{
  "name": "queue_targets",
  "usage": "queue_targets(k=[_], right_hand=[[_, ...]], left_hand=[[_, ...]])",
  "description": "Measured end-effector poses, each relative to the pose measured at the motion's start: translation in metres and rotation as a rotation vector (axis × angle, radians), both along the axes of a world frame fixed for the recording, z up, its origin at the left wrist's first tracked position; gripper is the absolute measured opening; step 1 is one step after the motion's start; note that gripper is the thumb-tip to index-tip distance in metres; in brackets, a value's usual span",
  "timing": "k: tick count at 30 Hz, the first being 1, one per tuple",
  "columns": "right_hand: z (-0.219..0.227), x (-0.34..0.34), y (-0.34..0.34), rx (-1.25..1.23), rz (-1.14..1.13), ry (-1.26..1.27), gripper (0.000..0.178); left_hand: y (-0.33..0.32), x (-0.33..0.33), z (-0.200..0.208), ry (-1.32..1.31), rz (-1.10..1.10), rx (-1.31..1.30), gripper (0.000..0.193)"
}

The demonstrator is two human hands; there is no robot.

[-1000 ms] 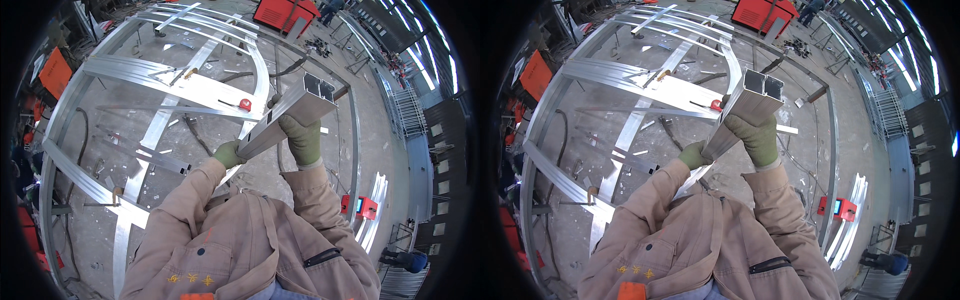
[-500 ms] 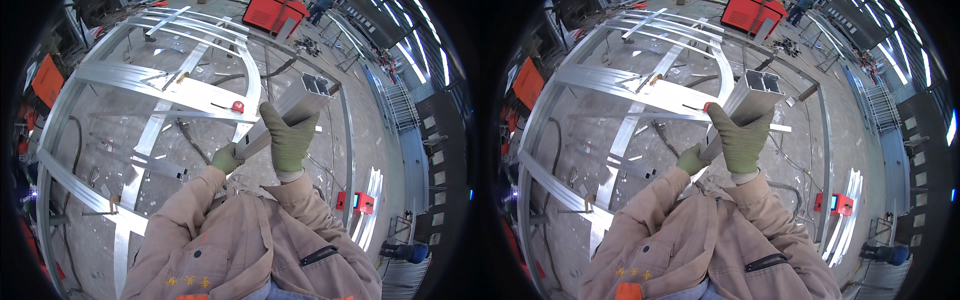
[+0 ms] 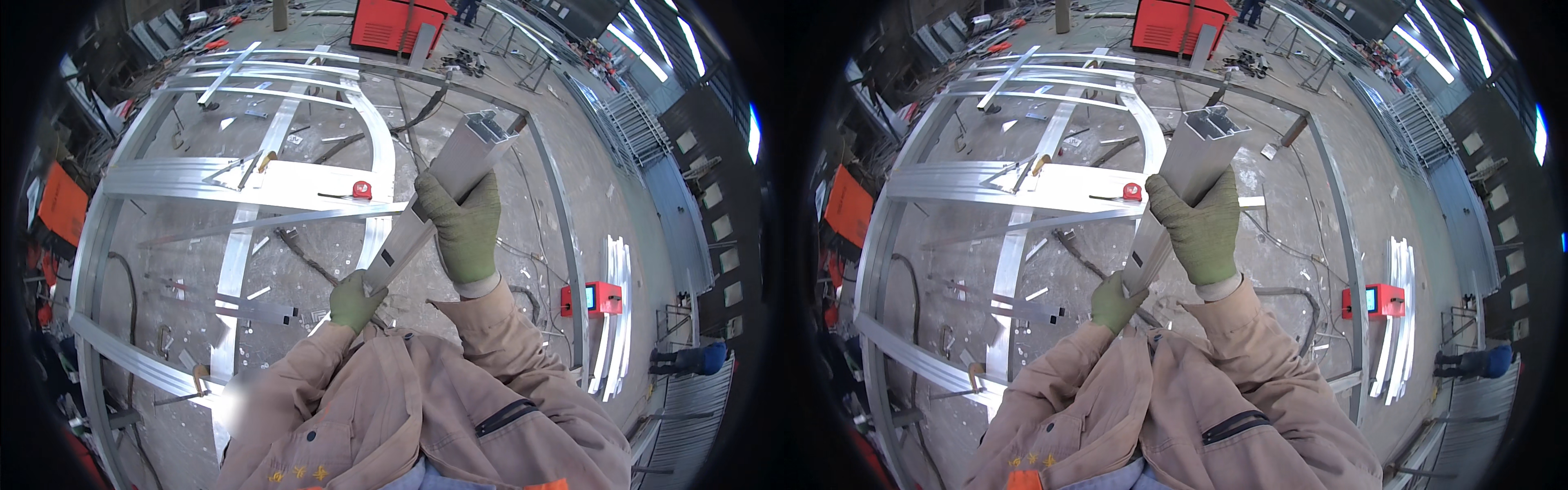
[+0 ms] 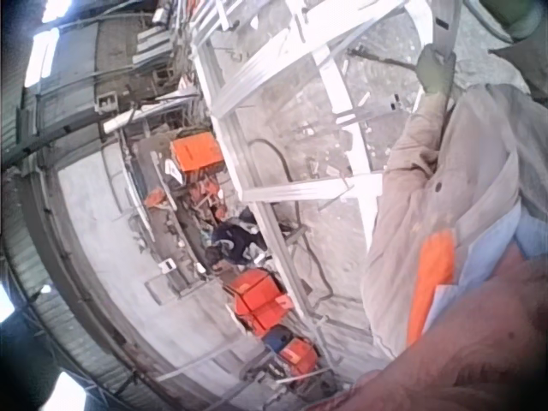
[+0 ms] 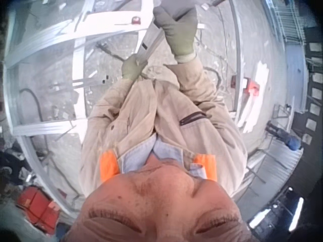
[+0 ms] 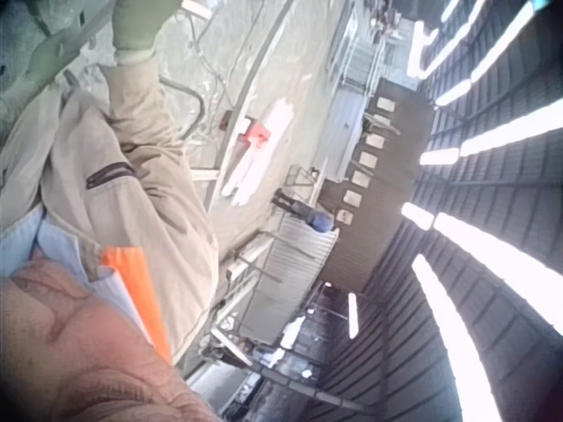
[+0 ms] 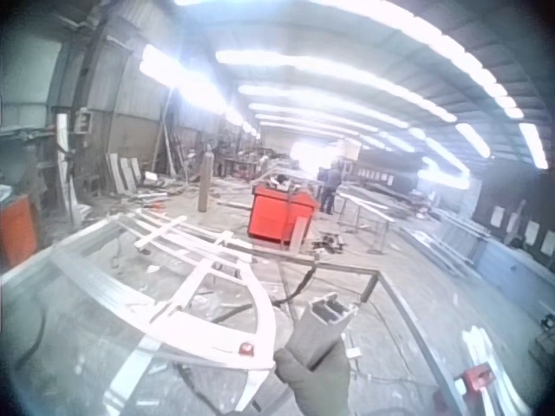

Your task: The person assembles a metal frame by picking up and positioning multiple aluminum profiles into a grid structure. They repeatedly lift, align, and place the profiles, then use a marker to mark one piece before continuing assembly.

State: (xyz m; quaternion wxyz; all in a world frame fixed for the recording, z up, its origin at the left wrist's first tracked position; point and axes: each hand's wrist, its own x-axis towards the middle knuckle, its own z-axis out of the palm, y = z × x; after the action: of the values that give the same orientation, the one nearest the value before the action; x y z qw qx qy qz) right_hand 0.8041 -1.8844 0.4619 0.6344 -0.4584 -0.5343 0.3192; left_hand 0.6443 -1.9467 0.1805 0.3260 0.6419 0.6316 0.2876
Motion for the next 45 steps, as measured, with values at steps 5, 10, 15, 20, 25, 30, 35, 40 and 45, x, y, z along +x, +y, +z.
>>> queue_targets(k=[5,10,15,20,25,30,35,40,45], right_hand=[[-0.009,0.094,0.033,0.124,0.092,0.155,0.033],[-0.003,0.296,0.033,-0.053,0.447,0.562,0.048],[-0.084,0.371,0.046,-0.252,-0.012,0.679,0.056],[-0.171,0.398,0.042,-0.361,-0.44,0.717,0.061],[-0.225,0.443,0.038,-0.401,-0.346,0.774,0.05],[-0.233,0.416,0.04,-0.519,-0.325,0.851,0.038],[-0.228,0.403,0.039,-0.538,-0.361,0.862,0.038],[-0.227,0.386,0.032,-0.554,-0.329,0.83,0.046],[-0.218,0.427,-0.005,-0.51,-0.19,0.746,0.052]], left_hand=[[-0.023,-0.051,-0.041,0.068,0.173,0.171,0.076],[-0.038,-0.08,0.017,-0.129,0.342,0.158,0.117],[-0.065,-0.084,0.054,-0.727,0.432,0.064,0.116],[-0.081,-0.081,0.092,-1.232,0.358,0.104,0.091],[-0.087,-0.083,0.114,-1.238,0.264,0.088,0.083],[-0.089,-0.105,0.127,-1.093,0.13,0.058,0.079],[-0.088,-0.115,0.126,-1.165,0.039,0.009,0.077],[-0.086,-0.118,0.126,-1.117,0.08,0.015,0.078],[-0.07,-0.118,0.115,-0.972,0.041,0.019,0.071]])
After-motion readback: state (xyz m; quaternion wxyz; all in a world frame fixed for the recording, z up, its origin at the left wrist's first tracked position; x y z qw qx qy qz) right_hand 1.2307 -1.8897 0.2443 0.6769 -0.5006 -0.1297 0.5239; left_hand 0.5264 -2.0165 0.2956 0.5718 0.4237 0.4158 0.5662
